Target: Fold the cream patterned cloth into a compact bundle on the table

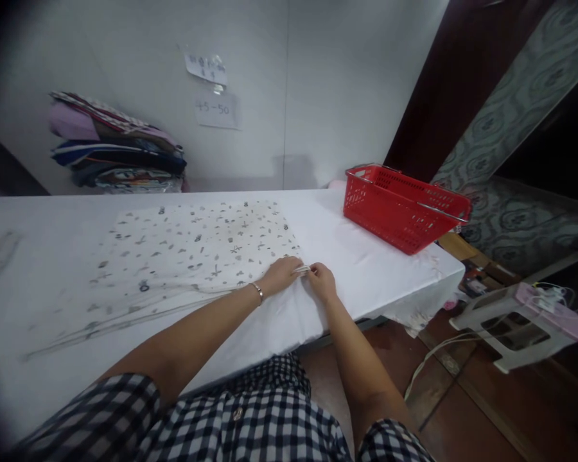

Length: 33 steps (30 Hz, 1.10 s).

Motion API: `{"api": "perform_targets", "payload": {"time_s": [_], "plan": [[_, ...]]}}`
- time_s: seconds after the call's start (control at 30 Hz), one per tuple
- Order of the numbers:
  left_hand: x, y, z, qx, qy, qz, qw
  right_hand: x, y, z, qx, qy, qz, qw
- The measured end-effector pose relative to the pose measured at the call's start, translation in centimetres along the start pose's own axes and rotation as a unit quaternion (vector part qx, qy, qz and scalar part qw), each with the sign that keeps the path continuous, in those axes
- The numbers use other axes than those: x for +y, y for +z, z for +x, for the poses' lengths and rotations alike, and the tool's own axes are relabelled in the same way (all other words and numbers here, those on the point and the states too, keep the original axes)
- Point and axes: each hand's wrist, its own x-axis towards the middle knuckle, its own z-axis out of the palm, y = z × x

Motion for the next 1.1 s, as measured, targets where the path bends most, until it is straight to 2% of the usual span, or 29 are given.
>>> {"api": "perform_targets", "payload": {"time_s": [0.27, 0.43, 0.57, 0.67, 0.8, 0.97, 1.1], "plan": [[-4.3, -2.5, -5.9, 0.011, -0.039, 0.006, 0.999, -0.7, -0.2, -0.4, -0.002, 0.0, -0.049, 0.999], [-5.1, -3.9, -8.5, 0.006, -0.042, -0.001, 0.999, -0.7, -0.1, -0.5, -0.009, -0.031, -0.095, 0.995], [-5.2, -5.0, -9.0, 0.013, -0.077, 0.016, 0.997, -0.5, -0.1, -0.4, -0.008, -0.036, -0.119, 0.992], [-5.3, -5.1, -9.0, 0.028, -0.093, 0.023, 0.995, -0.6, -0.2, -0.5, -0.002, -0.026, -0.132, 0.991], [-5.3, -4.4, -9.3, 0.042, -0.066, 0.012, 0.997, -0.8, -0.3, -0.5, -0.001, -0.014, -0.145, 0.989], [-5.2, -3.9, -9.5, 0.012, -0.041, 0.038, 0.998, -0.9, -0.3, -0.5, -0.007, -0.014, -0.155, 0.988], [-5.2, -3.8, -9.4, 0.012, -0.032, 0.053, 0.998, -0.8, -0.3, -0.4, -0.004, -0.016, -0.161, 0.987]]}}
